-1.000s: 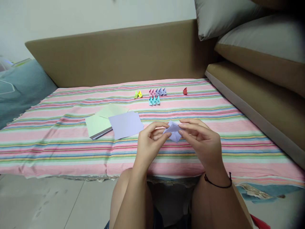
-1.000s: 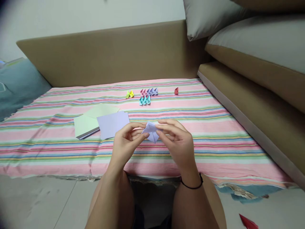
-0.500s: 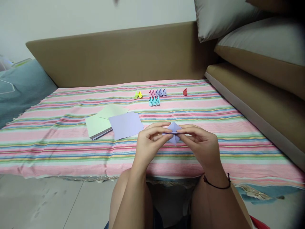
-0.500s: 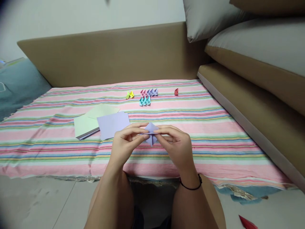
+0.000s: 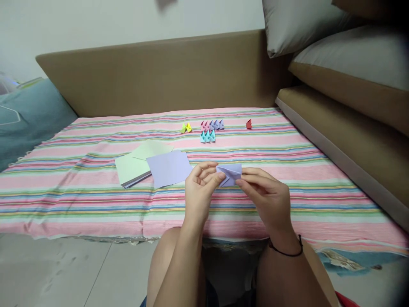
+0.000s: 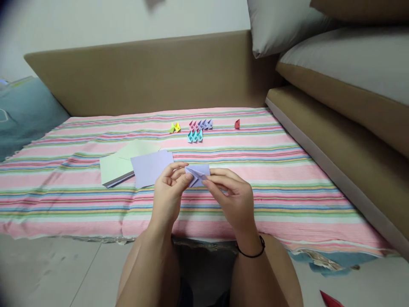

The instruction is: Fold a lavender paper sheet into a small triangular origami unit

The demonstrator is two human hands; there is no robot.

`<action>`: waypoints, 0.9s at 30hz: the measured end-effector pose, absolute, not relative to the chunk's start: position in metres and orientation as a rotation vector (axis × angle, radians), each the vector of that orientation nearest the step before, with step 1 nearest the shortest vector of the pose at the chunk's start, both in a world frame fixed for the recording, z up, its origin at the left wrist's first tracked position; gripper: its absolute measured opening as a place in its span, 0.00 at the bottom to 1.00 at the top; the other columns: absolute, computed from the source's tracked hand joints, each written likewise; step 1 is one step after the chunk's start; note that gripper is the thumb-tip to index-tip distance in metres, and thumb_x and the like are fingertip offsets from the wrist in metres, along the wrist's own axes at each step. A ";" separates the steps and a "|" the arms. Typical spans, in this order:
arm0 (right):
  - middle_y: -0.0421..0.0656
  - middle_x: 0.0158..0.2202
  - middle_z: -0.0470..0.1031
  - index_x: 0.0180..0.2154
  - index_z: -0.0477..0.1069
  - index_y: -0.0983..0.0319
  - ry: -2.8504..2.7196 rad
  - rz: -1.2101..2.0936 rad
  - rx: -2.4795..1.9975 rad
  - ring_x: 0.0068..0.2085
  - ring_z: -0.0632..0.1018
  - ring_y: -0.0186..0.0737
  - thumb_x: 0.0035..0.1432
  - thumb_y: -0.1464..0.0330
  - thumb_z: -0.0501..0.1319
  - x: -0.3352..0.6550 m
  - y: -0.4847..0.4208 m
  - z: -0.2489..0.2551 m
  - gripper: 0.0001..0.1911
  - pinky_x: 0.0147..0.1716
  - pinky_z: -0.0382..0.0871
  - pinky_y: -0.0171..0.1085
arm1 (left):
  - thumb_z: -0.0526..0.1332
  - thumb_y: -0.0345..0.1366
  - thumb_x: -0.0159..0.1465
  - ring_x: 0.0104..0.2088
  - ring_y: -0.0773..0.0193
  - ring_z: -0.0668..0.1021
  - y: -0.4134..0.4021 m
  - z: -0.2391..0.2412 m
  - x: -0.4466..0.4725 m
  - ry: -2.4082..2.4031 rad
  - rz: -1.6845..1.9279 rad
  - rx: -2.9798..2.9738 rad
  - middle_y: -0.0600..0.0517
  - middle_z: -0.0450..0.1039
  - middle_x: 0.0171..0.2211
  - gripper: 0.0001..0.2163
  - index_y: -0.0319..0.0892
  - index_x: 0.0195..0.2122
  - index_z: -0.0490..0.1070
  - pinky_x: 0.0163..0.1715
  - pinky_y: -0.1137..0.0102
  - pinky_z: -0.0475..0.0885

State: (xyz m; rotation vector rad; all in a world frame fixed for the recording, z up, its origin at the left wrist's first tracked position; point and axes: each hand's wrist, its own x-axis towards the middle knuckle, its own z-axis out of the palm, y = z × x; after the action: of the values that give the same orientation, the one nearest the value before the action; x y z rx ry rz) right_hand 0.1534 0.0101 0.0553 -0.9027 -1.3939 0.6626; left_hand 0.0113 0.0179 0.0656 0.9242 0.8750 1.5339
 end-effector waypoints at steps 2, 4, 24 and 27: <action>0.42 0.36 0.77 0.30 0.78 0.56 -1.339 0.650 -0.940 0.39 0.78 0.41 0.52 0.71 0.65 0.150 0.011 0.055 0.03 0.34 0.77 0.39 | 0.70 0.33 0.50 0.32 0.68 0.78 0.017 0.066 0.012 0.885 1.510 0.932 0.53 0.77 0.29 0.12 0.40 0.35 0.73 0.35 0.73 0.73; 0.43 0.37 0.76 0.32 0.77 0.58 -1.290 0.705 -0.956 0.41 0.77 0.42 0.53 0.70 0.65 0.147 0.013 0.053 0.03 0.36 0.76 0.39 | 0.69 0.35 0.51 0.33 0.66 0.79 0.016 0.066 0.013 0.927 1.463 0.955 0.52 0.78 0.30 0.11 0.40 0.36 0.75 0.36 0.72 0.73; 0.46 0.38 0.74 0.43 0.69 0.61 -1.634 0.709 -1.126 0.30 0.75 0.37 0.55 0.64 0.62 0.140 0.056 0.070 0.14 0.31 0.72 0.38 | 0.65 0.31 0.50 0.19 0.74 0.68 0.064 0.080 -0.006 1.274 1.419 1.290 0.53 0.73 0.28 0.18 0.37 0.44 0.72 0.20 0.77 0.64; 0.45 0.36 0.75 0.42 0.70 0.61 -1.656 0.631 -1.175 0.36 0.76 0.41 0.54 0.65 0.62 0.139 0.068 0.070 0.13 0.37 0.70 0.41 | 0.65 0.31 0.50 0.18 0.74 0.66 0.076 0.083 -0.007 1.248 1.402 1.289 0.57 0.68 0.22 0.18 0.37 0.43 0.71 0.20 0.77 0.62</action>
State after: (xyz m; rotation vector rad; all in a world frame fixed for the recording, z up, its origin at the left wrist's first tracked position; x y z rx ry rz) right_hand 0.1390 0.0682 0.0701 -1.1749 -1.6559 0.6308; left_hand -0.0073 0.0765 0.0832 1.2895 1.2485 1.4015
